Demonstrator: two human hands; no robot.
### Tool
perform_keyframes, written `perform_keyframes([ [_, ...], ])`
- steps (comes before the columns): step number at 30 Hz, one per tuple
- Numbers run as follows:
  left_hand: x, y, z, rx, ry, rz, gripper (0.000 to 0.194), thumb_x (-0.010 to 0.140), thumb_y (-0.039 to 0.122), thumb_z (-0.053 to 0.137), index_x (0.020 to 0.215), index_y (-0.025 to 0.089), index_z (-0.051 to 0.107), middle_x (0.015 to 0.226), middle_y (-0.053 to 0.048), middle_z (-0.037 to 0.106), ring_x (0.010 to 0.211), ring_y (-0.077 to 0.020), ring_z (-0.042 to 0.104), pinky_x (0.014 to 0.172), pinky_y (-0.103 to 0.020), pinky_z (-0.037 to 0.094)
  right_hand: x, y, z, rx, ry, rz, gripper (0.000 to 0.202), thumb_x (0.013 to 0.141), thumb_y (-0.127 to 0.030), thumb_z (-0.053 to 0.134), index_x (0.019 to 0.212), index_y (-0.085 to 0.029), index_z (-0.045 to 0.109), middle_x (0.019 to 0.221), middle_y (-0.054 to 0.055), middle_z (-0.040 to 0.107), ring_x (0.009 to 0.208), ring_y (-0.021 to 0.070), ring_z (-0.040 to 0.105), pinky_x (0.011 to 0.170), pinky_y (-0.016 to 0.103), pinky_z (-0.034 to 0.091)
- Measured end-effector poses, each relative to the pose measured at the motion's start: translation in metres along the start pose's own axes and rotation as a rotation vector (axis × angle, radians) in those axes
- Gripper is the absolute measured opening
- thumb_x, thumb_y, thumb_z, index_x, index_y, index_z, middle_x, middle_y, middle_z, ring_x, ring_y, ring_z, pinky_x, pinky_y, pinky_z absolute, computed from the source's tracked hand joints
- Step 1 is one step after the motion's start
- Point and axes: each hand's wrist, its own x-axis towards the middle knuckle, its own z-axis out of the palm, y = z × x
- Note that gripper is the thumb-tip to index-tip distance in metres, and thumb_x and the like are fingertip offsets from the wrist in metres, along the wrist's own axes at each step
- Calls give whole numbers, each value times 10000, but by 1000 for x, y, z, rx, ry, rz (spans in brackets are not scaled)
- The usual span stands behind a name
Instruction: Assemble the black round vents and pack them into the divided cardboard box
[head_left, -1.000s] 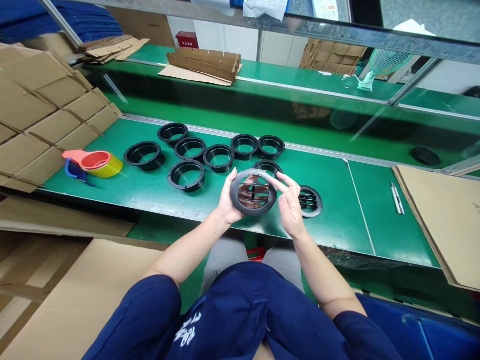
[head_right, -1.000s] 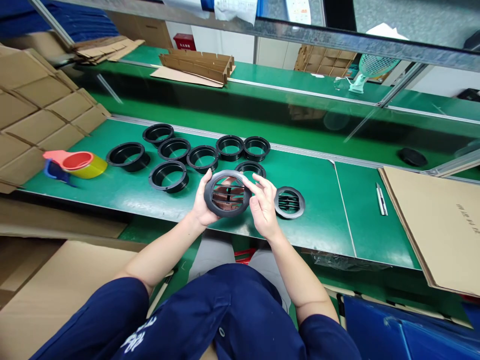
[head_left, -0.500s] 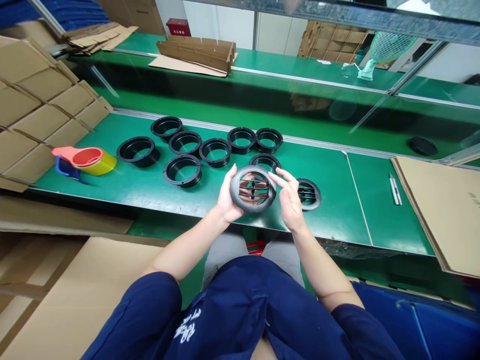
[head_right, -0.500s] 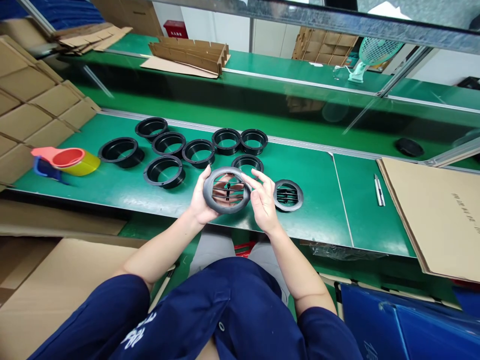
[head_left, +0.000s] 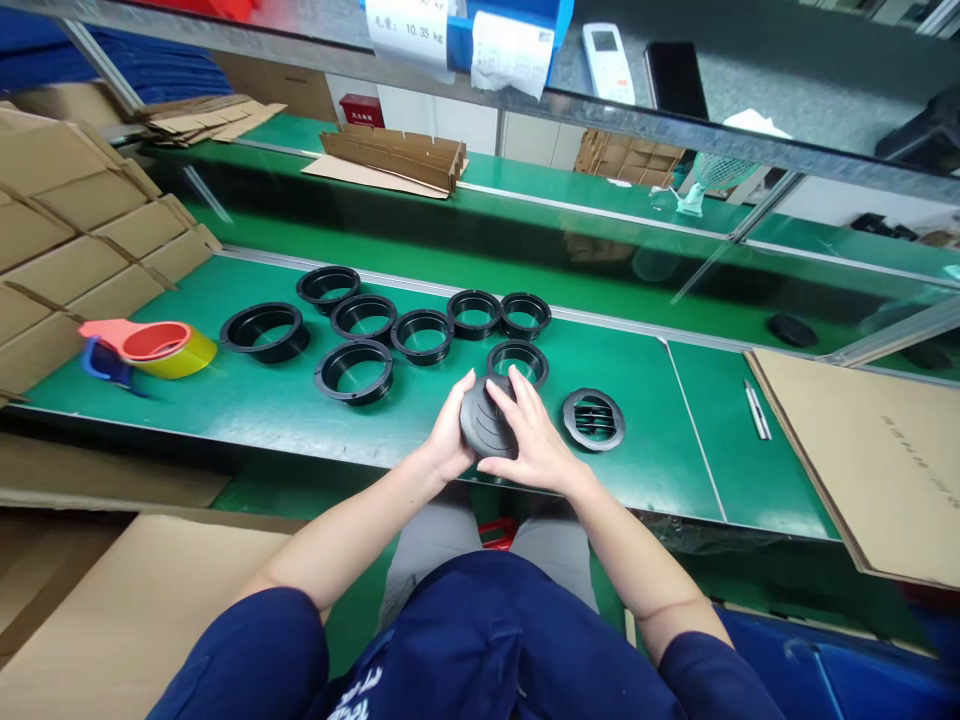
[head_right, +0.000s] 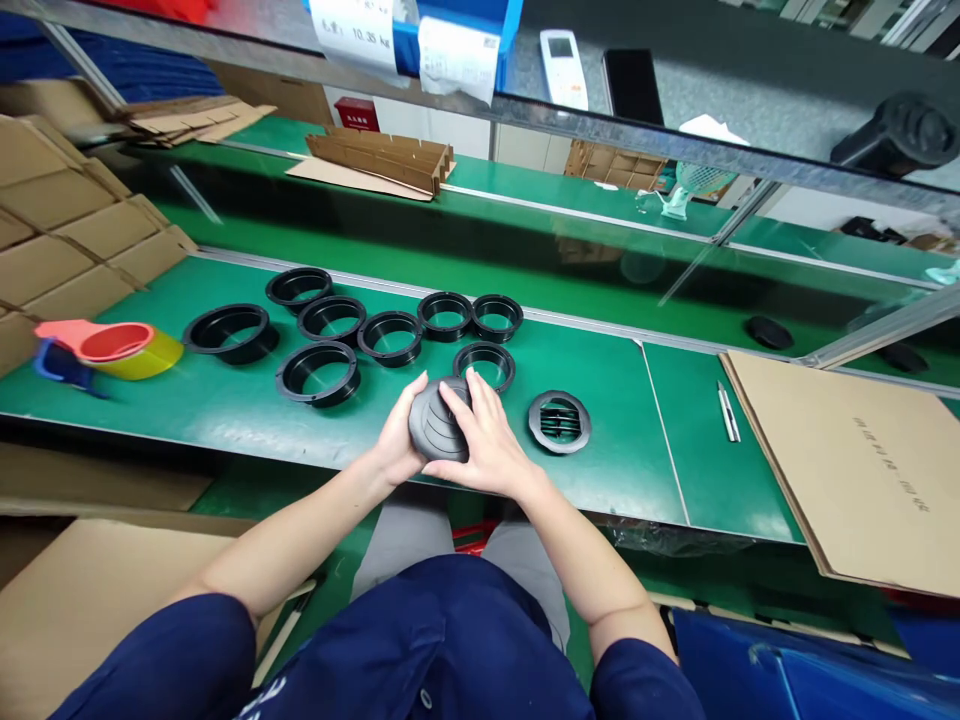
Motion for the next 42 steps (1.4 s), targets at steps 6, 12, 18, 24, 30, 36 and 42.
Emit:
perform_keyframes([
  [6, 7, 7, -18, 288, 8, 37, 722, 964, 775, 377, 1274, 182, 646, 1144, -135, 724, 915, -257, 703, 654, -317, 555, 33, 17, -10, 44, -35, 115, 1010, 796, -652, 722, 1622, -246, 307, 1628, 170, 268, 1492, 358, 289, 1187, 557, 358],
  [12, 37, 13, -64, 536, 361, 504, 569, 953, 662, 512, 1187, 155, 623, 1144, -144, 681, 928, -207, 658, 603, -228, 458, 77, 61, -13, -223, -82, 436, 927, 825, -643, 690, 1586, -202, 397, 1610, 213, 304, 1443, 420, 344, 1172, 555, 341],
  [18, 46, 7, -83, 511, 350, 565, 503, 855, 577, 644, 1103, 140, 625, 1062, -122, 652, 871, -194, 632, 630, -254, 498, 82, 63, -5, -343, -205, 355, 890, 941, -688, 518, 1618, -148, 314, 1666, 239, 220, 1541, 422, 205, 1225, 617, 194],
  [24, 45, 2, -81, 537, 358, 604, 462, 856, 559, 639, 1060, 145, 649, 990, -98, 661, 848, -182, 619, 635, -247, 479, 91, 53, -9, -339, 46, 246, 742, 1053, -546, 283, 1632, -85, 230, 1699, 180, 159, 1592, 298, 86, 1280, 534, 82],
  [30, 50, 5, -75, 611, 296, 538, 363, 834, 461, 673, 1041, 164, 648, 1007, -105, 675, 878, -191, 631, 597, -217, 442, 81, 64, 18, -153, -112, 309, 700, 1038, -528, 320, 1572, -78, 376, 1645, 178, 322, 1553, 286, 249, 1278, 539, 124],
  [36, 48, -6, -42, 701, 147, 418, 465, 867, 471, 656, 1219, 173, 600, 1131, -128, 683, 821, -188, 670, 539, -214, 491, 55, 63, 14, 268, 416, 703, 784, 819, -610, 598, 1316, -4, 605, 1362, 312, 583, 1331, 407, 526, 1135, 628, 384],
  [42, 26, 3, -53, 777, 91, 380, 749, 742, 371, 817, 1396, 130, 542, 1249, -185, 660, 789, -285, 729, 604, -389, 629, 37, 40, 32, 874, 427, 672, 801, 725, -524, 795, 1451, -271, 569, 1439, 74, 600, 1363, 313, 545, 1215, 518, 357],
])
